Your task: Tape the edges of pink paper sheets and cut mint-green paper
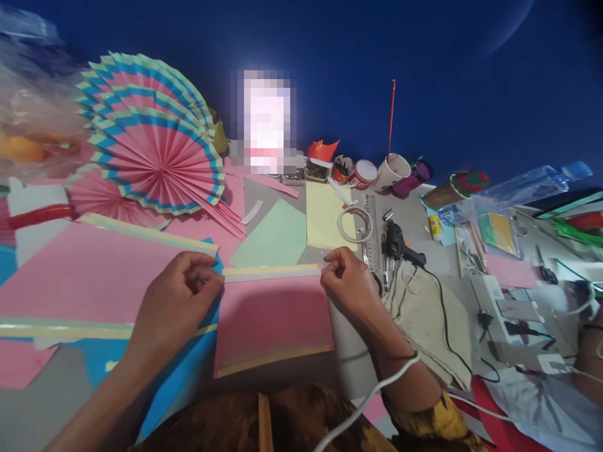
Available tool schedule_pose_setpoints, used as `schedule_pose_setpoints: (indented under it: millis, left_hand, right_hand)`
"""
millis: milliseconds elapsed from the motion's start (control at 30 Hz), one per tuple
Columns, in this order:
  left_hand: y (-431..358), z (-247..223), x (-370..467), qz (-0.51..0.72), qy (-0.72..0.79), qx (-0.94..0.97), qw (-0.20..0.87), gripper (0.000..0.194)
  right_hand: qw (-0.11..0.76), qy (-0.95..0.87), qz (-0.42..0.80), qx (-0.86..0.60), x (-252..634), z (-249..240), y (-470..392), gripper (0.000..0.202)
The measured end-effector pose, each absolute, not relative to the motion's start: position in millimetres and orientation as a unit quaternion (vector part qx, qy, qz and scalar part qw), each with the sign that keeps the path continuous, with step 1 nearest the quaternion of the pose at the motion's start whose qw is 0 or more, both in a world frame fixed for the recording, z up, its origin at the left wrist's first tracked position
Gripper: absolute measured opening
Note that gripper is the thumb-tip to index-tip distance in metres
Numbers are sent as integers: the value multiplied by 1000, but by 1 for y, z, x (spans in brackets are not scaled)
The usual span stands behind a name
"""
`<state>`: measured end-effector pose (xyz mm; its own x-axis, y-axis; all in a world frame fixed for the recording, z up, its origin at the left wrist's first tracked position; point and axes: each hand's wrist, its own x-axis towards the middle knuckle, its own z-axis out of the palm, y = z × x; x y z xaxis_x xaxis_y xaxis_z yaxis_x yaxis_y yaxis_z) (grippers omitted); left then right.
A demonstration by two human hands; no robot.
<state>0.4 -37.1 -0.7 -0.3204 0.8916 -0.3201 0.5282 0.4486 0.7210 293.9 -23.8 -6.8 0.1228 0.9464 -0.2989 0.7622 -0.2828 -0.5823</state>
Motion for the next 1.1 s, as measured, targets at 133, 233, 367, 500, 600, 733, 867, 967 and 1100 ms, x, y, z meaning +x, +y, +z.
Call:
schedule_pose_setpoints:
  millis: [133,233,367,500,600,733,867,967,1100]
  left_hand:
    - [-38,0,-1,245,772,466,356,48]
    - [-38,2,0,237,768,477,355,47]
    - [-36,5,2,225,775,477,349,49]
    - [-34,6,3,206,784,474,344,48]
    - [-34,6,2,198,785,476,343,48]
    - [-34,6,2,194,787,474,345,49]
    - [-34,6,3,197,788,470,346,49]
    - [-36,6,4,200,786,469,349,48]
    - [-36,4,4,197,785,478,341,44]
  right_hand:
    - [147,-580,320,-735,293,-6,-24,23]
    - [142,-580,317,-737,293,-6,-24,24]
    - [138,-583,305,-740,293,-6,-24,23]
    - [131,-580,304,-744,292,-7,-24,23]
    - [129,-578,308,-745,291,-5,-24,24]
    - [128,-575,312,-746,291,-4,-23,22]
    - [125,-578,304,-747,291,-6,-24,21]
    - [123,-582,297,-747,291,-7,-25,21]
    - [114,-583,289,-751,289,-6,-26,20]
